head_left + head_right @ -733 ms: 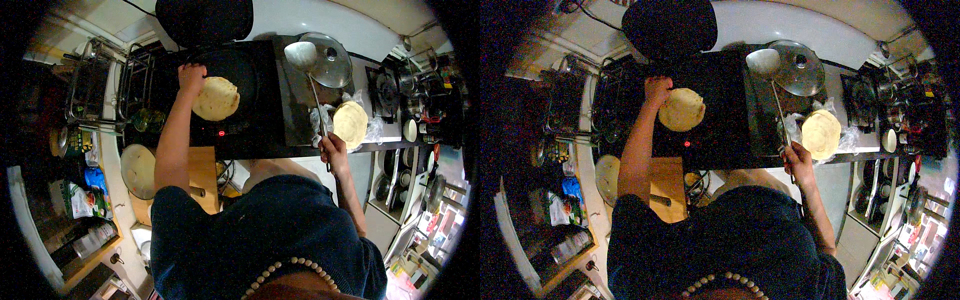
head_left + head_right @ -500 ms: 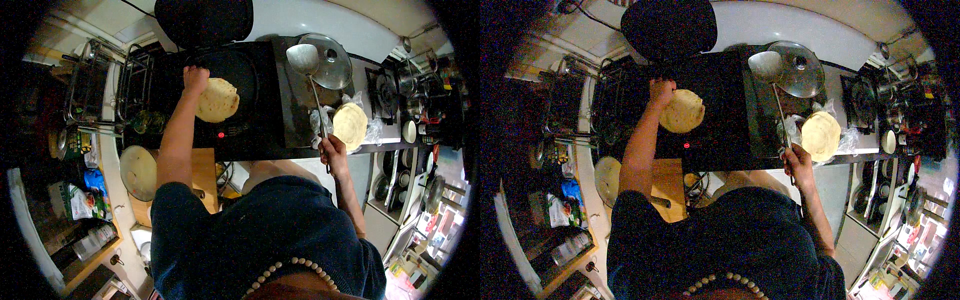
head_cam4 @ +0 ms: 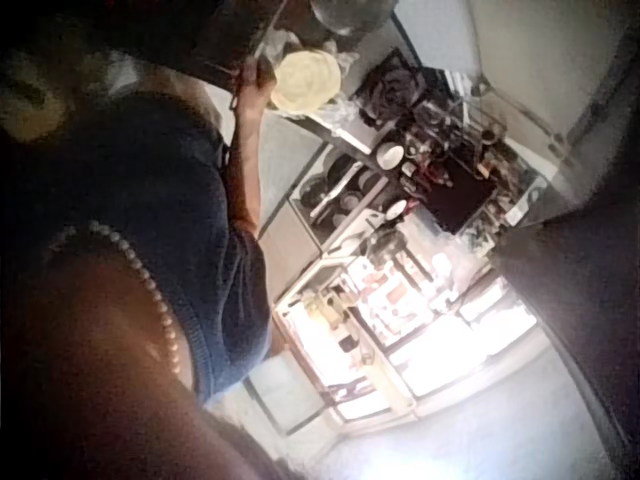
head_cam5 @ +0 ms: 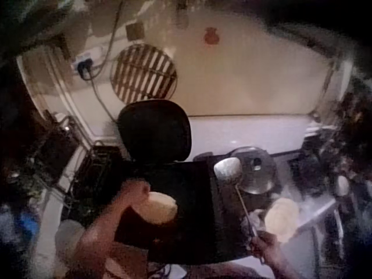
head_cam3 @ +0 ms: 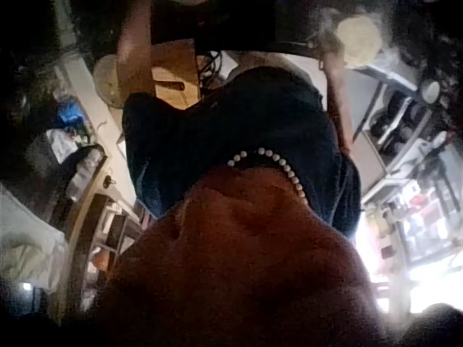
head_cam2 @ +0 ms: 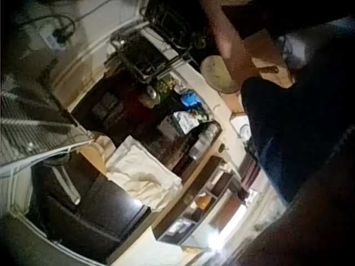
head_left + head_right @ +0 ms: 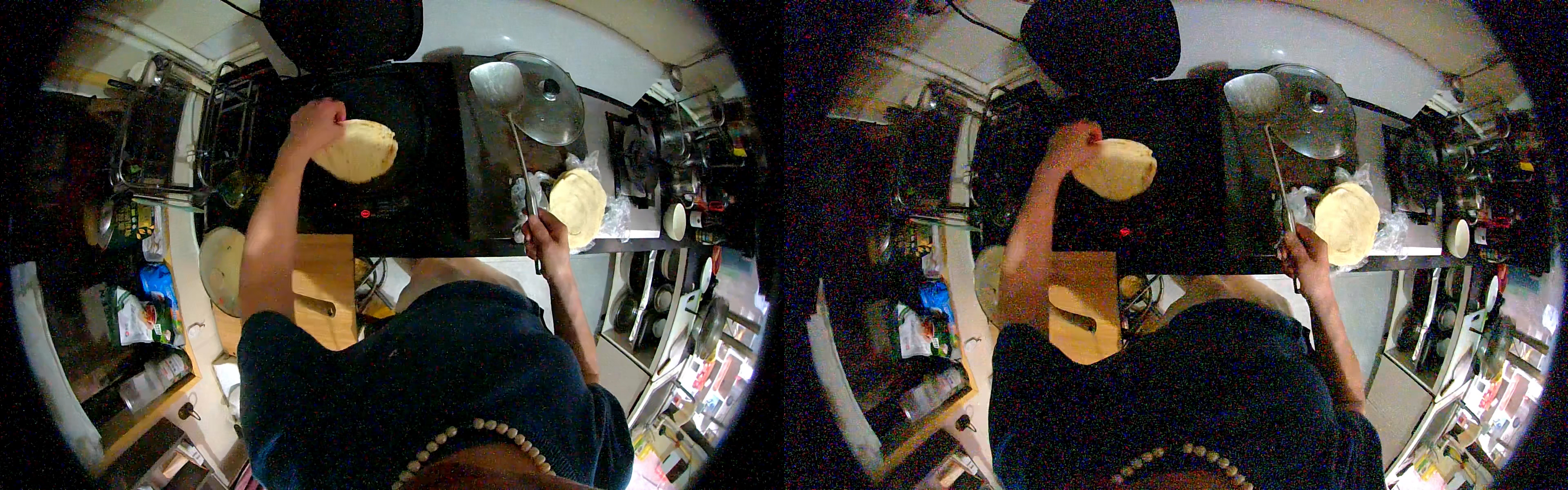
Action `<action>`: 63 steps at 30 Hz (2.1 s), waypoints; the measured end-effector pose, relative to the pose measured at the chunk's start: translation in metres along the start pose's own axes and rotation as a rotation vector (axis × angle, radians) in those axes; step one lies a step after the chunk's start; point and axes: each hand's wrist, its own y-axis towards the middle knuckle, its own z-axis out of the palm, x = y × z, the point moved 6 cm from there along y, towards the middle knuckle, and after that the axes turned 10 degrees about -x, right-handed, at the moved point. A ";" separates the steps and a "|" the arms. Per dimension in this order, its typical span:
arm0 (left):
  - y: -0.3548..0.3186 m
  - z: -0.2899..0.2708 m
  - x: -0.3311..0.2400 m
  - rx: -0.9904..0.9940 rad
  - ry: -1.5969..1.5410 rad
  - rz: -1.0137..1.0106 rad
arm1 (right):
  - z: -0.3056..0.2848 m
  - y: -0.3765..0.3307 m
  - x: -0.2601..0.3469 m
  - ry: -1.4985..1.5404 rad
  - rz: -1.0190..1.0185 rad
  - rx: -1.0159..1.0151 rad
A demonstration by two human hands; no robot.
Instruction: The person cooks flatbreads on an electric griddle. They open the griddle, place a flatbread inside, close the lid, and later flip the bread with a spatula before removing it and placing it on a plate.
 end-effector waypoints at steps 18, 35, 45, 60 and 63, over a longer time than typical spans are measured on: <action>-0.034 -0.172 -0.007 -0.794 -1.022 -0.135 | -0.005 0.012 0.010 -0.018 0.007 -0.035; -0.156 -0.099 -0.023 -1.112 -0.300 -0.236 | 0.091 0.070 0.054 -1.141 -0.811 0.091; -0.227 -0.070 0.009 -1.164 -1.126 -0.553 | 0.141 0.076 0.063 -1.223 -1.106 0.048; -0.238 -0.058 0.017 -1.180 -1.151 -0.623 | 0.137 0.052 0.056 -1.076 -0.930 0.199; -0.235 -0.074 0.006 -1.213 -0.972 -0.610 | 0.134 0.050 0.054 -1.032 -0.931 0.187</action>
